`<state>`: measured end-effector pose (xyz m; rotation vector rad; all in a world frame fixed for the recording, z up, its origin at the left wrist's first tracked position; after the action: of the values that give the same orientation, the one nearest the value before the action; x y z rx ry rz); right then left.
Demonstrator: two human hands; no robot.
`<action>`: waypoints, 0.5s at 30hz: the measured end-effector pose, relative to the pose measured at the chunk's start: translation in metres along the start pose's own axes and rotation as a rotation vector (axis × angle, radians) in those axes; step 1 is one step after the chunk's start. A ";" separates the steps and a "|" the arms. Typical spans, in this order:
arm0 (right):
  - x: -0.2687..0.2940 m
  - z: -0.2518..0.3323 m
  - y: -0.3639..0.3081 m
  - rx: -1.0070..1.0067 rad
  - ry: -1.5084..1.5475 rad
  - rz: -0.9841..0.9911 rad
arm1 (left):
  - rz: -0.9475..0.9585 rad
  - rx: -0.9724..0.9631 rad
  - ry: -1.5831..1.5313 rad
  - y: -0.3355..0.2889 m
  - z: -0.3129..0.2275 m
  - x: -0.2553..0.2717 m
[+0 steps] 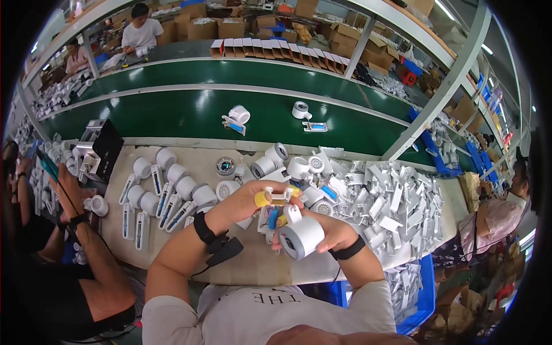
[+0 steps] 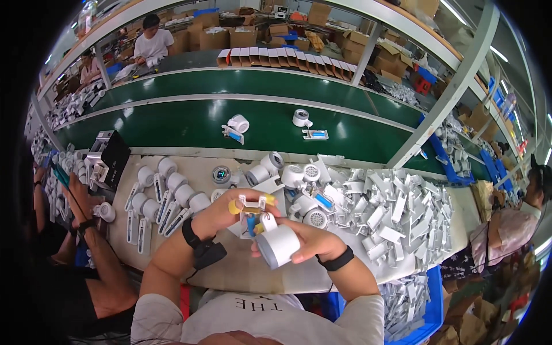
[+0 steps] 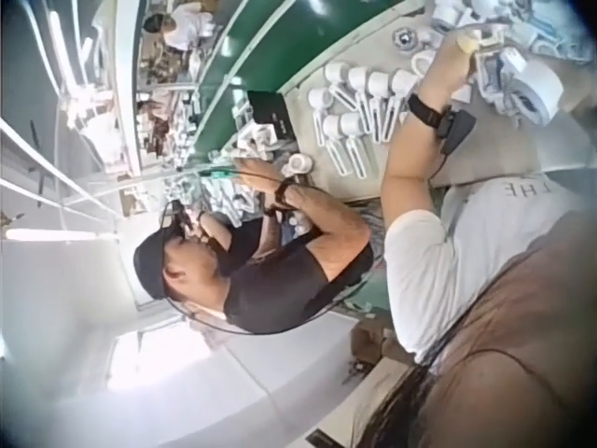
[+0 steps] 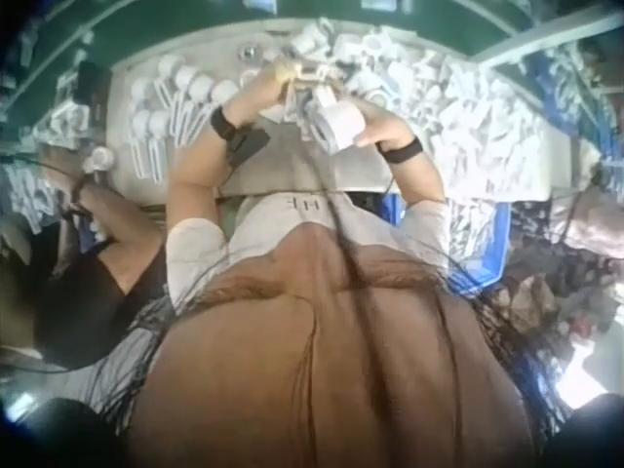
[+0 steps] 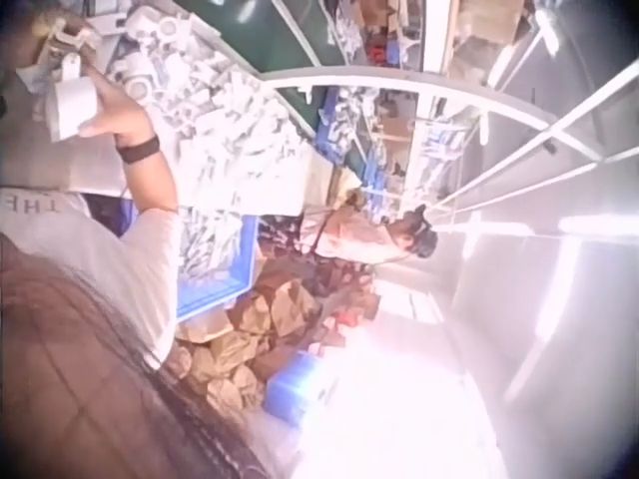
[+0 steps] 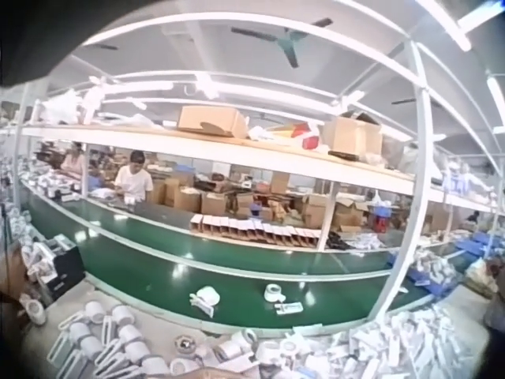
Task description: Assembling plastic housing and components for handheld hair dryers on a factory production line.
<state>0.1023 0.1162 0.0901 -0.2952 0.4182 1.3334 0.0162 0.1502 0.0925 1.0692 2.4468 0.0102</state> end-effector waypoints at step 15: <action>0.045 0.015 -0.046 0.092 -0.703 -0.756 | -0.565 -0.019 0.253 -0.026 -0.008 0.021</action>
<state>0.1571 0.1519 0.0814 0.1050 -0.2227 0.6007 -0.0173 0.1479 0.0862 0.3534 2.8869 -0.0129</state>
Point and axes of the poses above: each hand's wrist, its own y-axis towards the middle knuckle, its own x-axis out of the back of the hand, z = x × y, the point moved 8 cm from there along y, towards the middle knuckle, and after that the axes turned 3 degrees about -y, right-handed, at the moved point
